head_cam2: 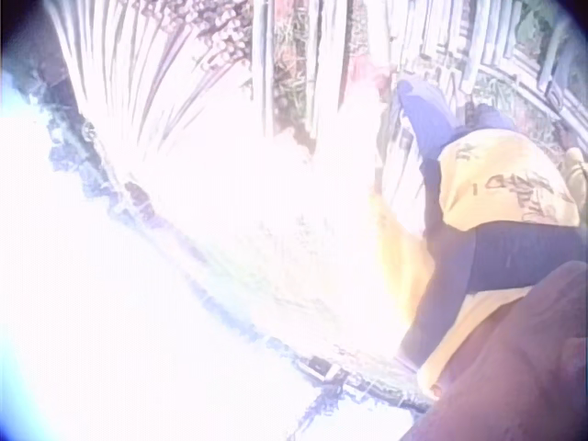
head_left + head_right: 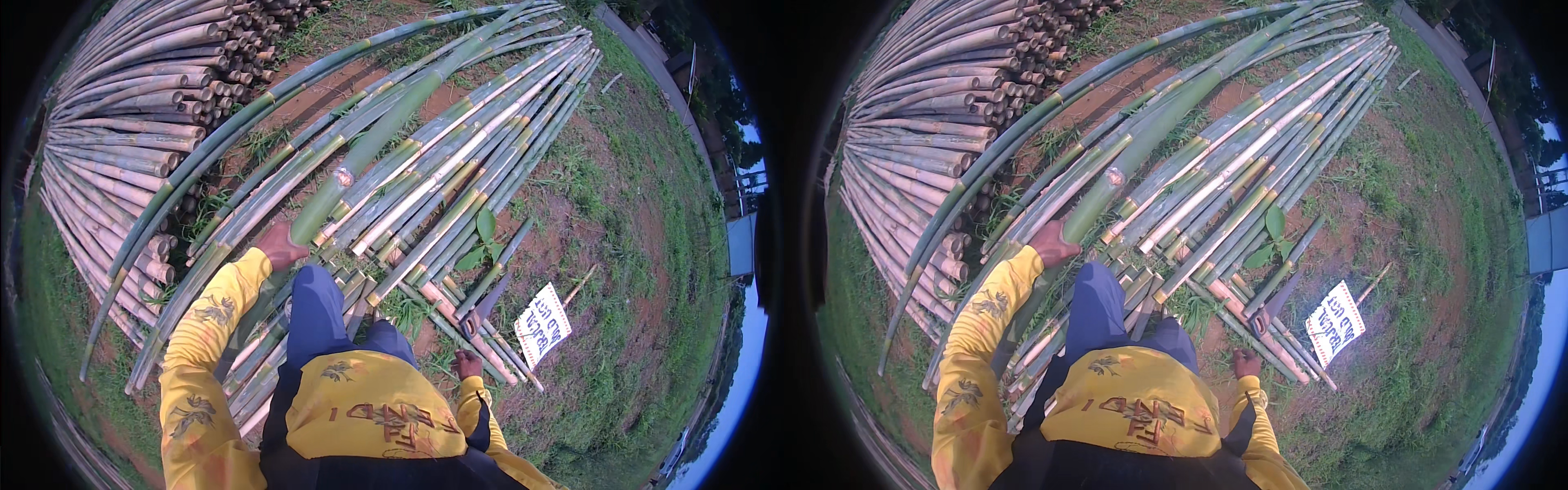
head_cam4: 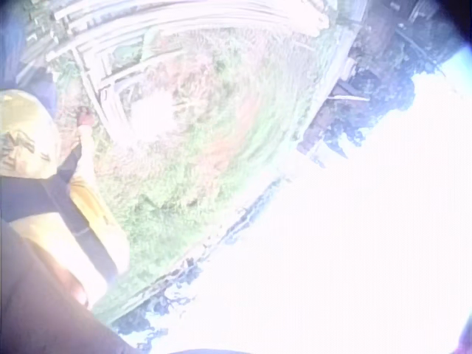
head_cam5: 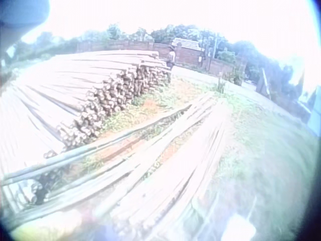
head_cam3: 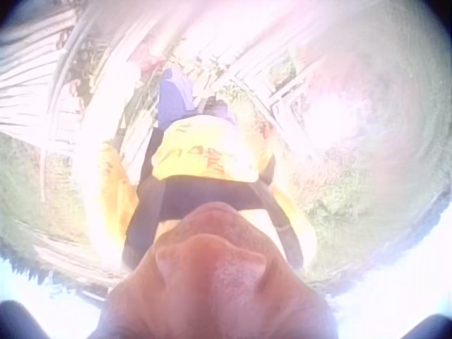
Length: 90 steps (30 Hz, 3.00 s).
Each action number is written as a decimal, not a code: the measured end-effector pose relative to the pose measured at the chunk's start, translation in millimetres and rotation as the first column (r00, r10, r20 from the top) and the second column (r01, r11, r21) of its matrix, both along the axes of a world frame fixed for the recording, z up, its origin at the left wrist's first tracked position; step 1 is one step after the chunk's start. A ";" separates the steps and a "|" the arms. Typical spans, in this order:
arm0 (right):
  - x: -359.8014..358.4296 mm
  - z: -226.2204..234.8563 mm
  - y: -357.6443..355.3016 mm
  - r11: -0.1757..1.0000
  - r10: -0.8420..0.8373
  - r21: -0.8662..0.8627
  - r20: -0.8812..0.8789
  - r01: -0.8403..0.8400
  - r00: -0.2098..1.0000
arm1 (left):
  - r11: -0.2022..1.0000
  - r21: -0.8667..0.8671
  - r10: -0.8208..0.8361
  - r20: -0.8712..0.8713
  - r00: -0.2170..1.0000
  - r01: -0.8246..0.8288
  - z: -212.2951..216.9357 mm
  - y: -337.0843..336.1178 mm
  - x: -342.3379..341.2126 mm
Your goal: The person sits on the ground and uses a machete to cut long bamboo poles into shorter sections. They repeatedly select poles, position them, strike with the machete, and move the cut pieces aside.
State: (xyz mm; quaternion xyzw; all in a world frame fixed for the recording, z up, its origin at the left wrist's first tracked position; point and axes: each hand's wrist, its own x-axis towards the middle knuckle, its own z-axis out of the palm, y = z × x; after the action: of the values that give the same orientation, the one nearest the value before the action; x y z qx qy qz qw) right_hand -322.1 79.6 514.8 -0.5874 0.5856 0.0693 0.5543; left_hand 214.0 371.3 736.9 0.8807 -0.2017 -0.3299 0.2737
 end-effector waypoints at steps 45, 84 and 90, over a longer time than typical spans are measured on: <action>-109.5 39.4 8.3 0.443 0.895 0.201 -0.149 -0.874 0.420 | 0.991 0.070 0.118 -0.079 0.990 -0.112 -469.3 -12.1 -352.0; -128.2 -25.6 -27.9 0.176 0.981 -0.002 0.079 -0.984 0.176 | 0.535 -0.006 0.836 -0.136 0.531 -0.845 -349.9 156.3 -568.4; -107.7 -323.0 -184.9 0.638 0.665 -0.445 -0.095 -0.629 0.741 | 0.781 0.525 0.387 0.020 0.922 -0.339 -575.0 269.8 -635.8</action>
State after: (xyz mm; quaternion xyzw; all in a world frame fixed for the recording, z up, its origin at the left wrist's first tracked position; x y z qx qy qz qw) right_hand -429.8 -105.3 191.8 -0.8711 0.3137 0.1032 0.3636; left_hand -421.8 641.1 162.0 0.9280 0.0804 -0.3517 0.0932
